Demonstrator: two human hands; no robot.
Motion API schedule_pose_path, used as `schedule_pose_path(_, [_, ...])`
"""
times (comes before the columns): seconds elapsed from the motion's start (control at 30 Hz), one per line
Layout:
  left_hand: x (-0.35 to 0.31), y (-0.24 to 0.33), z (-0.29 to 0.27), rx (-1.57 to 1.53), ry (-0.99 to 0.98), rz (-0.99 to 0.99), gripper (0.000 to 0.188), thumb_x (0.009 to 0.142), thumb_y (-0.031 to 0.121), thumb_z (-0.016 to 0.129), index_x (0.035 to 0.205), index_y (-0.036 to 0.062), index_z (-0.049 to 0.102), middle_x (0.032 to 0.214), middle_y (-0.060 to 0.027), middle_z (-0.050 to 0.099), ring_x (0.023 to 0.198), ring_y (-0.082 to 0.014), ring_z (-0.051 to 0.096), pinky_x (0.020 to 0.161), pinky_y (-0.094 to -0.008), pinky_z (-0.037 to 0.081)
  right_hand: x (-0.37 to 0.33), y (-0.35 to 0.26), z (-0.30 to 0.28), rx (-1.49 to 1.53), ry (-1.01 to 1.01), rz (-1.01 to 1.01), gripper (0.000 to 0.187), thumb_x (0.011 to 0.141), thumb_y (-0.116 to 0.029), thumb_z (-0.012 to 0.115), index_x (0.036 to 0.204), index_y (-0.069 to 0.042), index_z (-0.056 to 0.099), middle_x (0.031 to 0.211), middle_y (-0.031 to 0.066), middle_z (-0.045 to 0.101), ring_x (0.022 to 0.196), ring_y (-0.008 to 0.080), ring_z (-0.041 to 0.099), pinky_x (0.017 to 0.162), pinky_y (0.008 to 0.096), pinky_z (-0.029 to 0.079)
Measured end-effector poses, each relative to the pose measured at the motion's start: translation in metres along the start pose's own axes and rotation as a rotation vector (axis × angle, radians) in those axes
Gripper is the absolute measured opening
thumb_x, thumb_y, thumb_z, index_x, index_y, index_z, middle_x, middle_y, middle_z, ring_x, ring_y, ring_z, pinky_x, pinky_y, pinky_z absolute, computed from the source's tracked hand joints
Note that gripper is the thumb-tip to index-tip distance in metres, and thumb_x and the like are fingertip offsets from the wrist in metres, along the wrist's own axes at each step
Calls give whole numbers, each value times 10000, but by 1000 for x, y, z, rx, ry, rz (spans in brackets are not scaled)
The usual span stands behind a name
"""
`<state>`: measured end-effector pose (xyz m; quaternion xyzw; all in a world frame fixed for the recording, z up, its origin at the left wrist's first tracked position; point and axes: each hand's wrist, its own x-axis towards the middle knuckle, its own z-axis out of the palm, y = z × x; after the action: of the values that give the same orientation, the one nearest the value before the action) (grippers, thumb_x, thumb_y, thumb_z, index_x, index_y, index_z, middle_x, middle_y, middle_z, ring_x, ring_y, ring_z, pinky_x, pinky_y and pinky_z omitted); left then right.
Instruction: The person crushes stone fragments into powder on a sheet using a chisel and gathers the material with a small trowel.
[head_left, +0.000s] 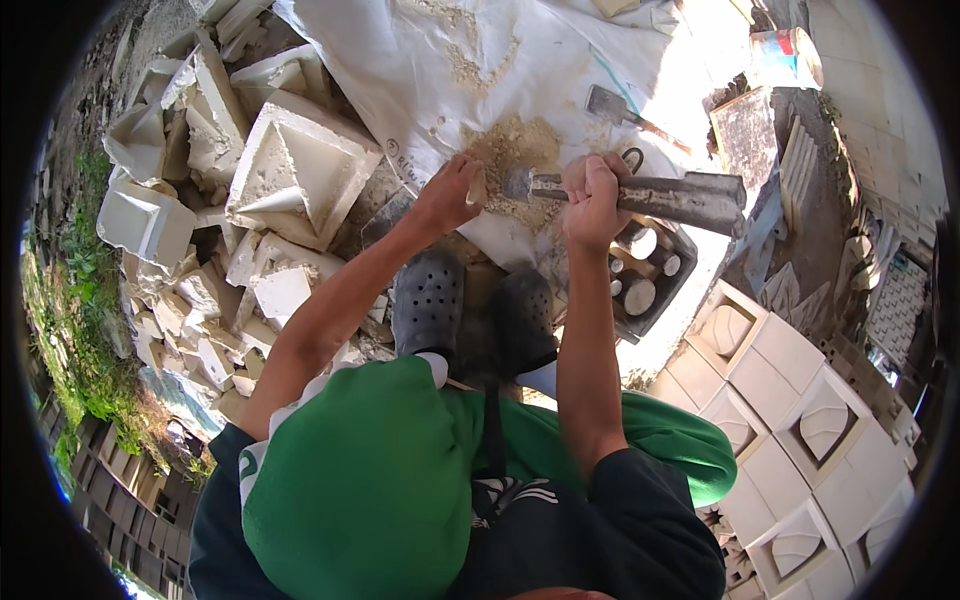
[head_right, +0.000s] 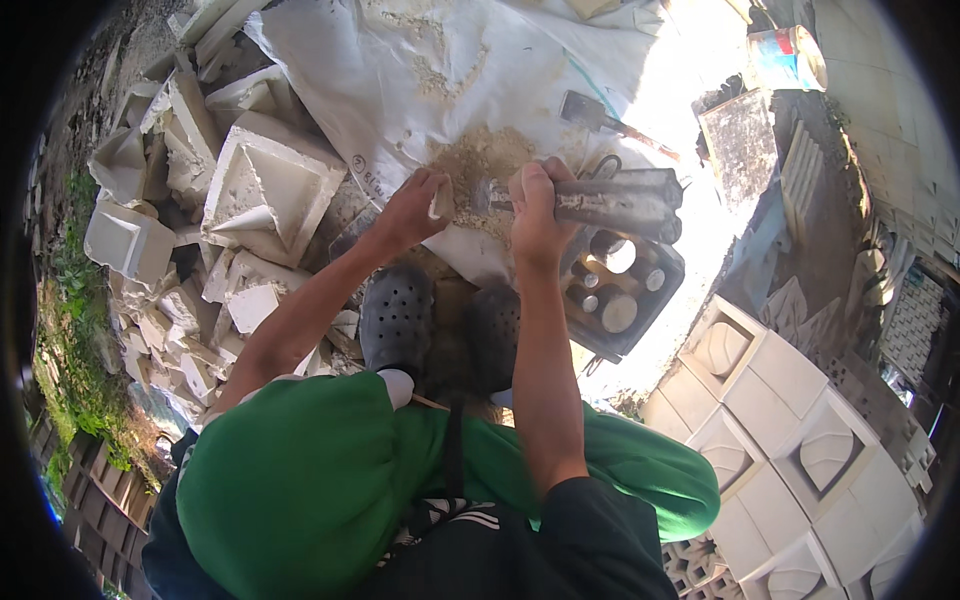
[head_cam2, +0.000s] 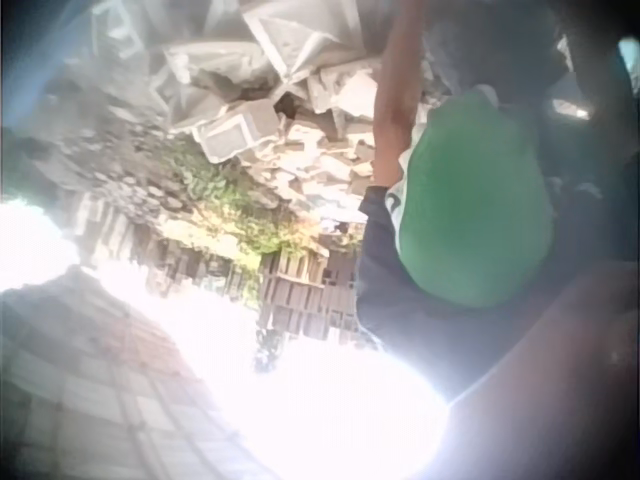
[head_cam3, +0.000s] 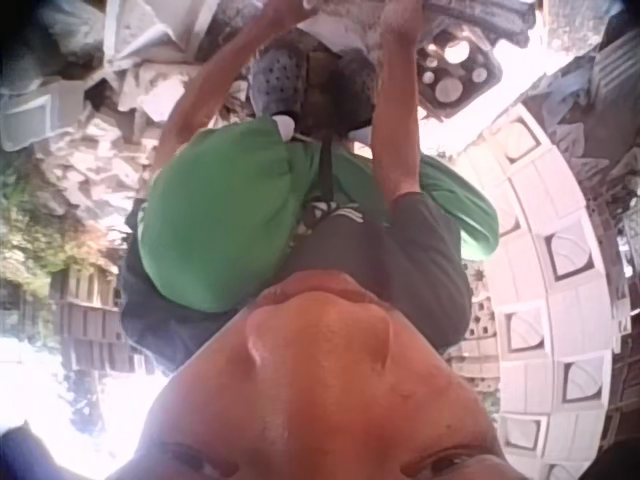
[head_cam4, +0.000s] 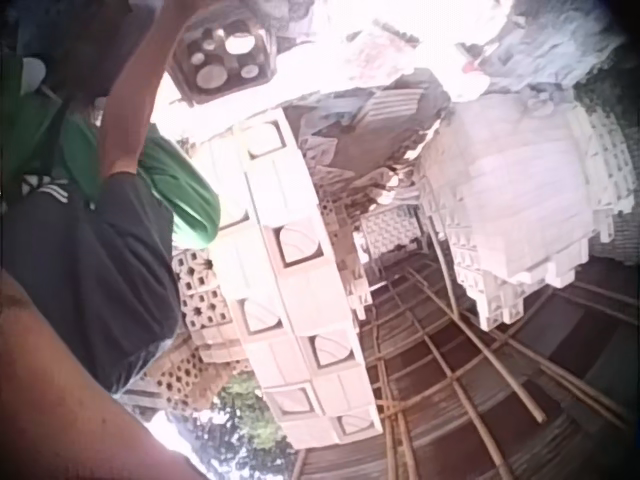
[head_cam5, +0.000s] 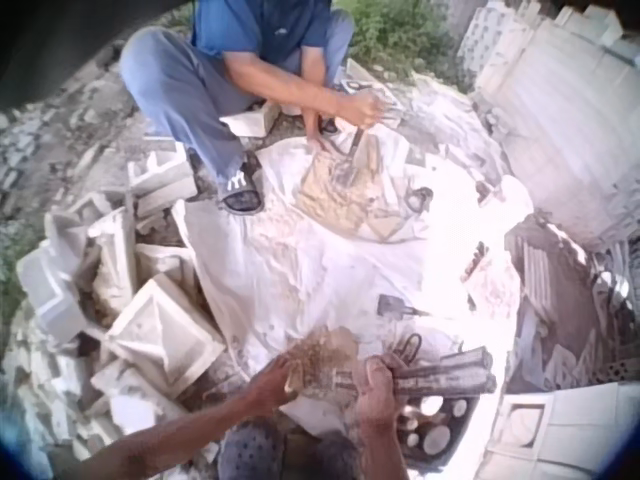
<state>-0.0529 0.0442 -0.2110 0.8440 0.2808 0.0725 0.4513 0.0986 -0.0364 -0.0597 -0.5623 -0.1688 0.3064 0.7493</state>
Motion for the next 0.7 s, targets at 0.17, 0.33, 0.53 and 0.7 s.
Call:
schedule_pose_path(0.17, [-2,9,4,-17,7,-48,596,679,140,725,1209,36,473,1166,-153,491,1092,-339,504,920,-391,445,-7,32,-11,-112,-21,-51,260,847,-79,498,626,-99,362,542,-30,346,501,60,309,459,228,235])
schedule_pose_path(0.33, [0,-2,6,6,50,-34,593,688,148,720,1218,38,481,1180,-150,486,1101,-336,499,928,-386,440,-10,-14,5,-17,14,-96,278,822,-43,432,597,-98,278,518,-20,289,466,81,253,463,261,237])
schedule_pose_path(0.53, [7,4,3,36,30,-33,585,693,162,718,1214,36,482,1185,-142,485,1101,-329,501,924,-388,442,-1,-3,8,-40,31,3,271,821,-42,432,599,-99,288,521,-13,294,469,87,263,462,260,236])
schedule_pose_path(0.7, [9,4,2,32,22,-30,581,691,160,718,1208,36,483,1184,-143,484,1100,-334,501,923,-387,442,-7,14,5,-188,-5,-28,281,824,-37,433,596,-104,284,514,-20,291,465,82,253,449,252,219])
